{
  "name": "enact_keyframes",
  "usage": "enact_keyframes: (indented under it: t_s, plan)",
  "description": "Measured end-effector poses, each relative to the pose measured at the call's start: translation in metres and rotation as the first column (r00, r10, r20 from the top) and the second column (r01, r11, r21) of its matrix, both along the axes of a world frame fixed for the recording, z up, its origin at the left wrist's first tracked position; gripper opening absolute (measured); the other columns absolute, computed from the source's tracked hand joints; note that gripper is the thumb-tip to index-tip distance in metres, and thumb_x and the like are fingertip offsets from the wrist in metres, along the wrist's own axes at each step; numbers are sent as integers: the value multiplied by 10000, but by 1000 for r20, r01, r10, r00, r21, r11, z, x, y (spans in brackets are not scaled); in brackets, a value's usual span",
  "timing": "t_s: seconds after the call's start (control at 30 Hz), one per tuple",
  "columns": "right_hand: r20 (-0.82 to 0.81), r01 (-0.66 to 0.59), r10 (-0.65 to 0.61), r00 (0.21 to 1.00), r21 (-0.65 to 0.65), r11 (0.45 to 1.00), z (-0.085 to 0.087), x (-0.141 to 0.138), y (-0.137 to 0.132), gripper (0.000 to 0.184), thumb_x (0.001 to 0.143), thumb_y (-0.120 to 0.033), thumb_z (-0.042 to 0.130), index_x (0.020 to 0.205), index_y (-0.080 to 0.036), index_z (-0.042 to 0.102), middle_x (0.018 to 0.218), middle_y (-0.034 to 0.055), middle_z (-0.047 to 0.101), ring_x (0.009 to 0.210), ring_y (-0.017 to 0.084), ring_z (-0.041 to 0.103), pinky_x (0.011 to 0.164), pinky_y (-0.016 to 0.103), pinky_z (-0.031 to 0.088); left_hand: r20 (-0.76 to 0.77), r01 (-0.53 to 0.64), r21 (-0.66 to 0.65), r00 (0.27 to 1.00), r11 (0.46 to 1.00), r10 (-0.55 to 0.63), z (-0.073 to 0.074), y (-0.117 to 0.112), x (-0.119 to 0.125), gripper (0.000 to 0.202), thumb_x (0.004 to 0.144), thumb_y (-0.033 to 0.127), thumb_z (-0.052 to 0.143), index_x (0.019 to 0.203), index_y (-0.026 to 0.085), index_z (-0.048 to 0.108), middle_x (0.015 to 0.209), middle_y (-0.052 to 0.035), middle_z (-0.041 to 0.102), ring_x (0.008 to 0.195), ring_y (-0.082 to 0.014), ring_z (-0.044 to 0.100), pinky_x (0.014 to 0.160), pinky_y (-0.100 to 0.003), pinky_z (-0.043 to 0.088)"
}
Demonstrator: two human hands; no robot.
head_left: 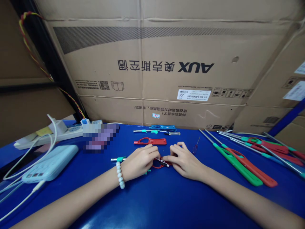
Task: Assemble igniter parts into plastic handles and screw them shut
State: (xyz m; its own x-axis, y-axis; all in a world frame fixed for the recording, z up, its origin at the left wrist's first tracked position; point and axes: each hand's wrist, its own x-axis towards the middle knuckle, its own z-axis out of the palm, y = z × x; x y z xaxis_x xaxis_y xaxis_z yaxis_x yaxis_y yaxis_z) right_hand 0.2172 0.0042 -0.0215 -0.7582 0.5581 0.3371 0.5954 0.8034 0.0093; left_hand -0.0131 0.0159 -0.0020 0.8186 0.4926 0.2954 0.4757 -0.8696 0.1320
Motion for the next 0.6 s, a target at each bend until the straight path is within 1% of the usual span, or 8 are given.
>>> enact_keyframes:
  t_s: [0.2, 0.33, 0.43, 0.6]
  plan:
    - [-14, -9, 9, 1000, -8, 1000, 1, -1, -1, 339, 891, -114, 371, 1116, -231, 596, 805, 32, 436, 802, 185, 414, 780, 360, 278, -12, 3, 10, 1000, 1000, -3, -1, 0, -1, 251, 828, -15, 375, 889, 163, 540, 896, -34, 586, 814, -166, 485, 713, -247, 434]
    - [-9, -9, 9, 1000, -16, 1000, 1, -1, -1, 339, 890, -113, 370, 1118, -226, 594, 804, 34, 438, 812, 189, 419, 780, 364, 279, -29, 11, 26, 1000, 1000, -10, 0, 1, -1, 250, 836, -10, 367, 880, 164, 541, 869, -29, 592, 772, -163, 480, 739, -264, 434]
    - [-1, -2, 2, 1000, -22, 1000, 1, -1, 0, 346, 884, -111, 378, 1134, -231, 586, 815, 36, 439, 826, 191, 422, 783, 363, 280, -57, 22, 57, 998, 998, -18, 0, 0, -1, 248, 841, -4, 363, 876, 158, 548, 850, -32, 588, 752, -162, 474, 761, -279, 440]
    - [-4, 0, 0, 1000, -28, 1000, 2, -2, 0, 358, 880, -104, 371, 1129, -237, 592, 812, 32, 437, 823, 185, 429, 781, 356, 283, -125, 32, 136, 992, 990, -14, 0, -2, -1, 257, 815, -14, 373, 874, 147, 565, 857, -52, 584, 801, -179, 483, 741, -282, 452]
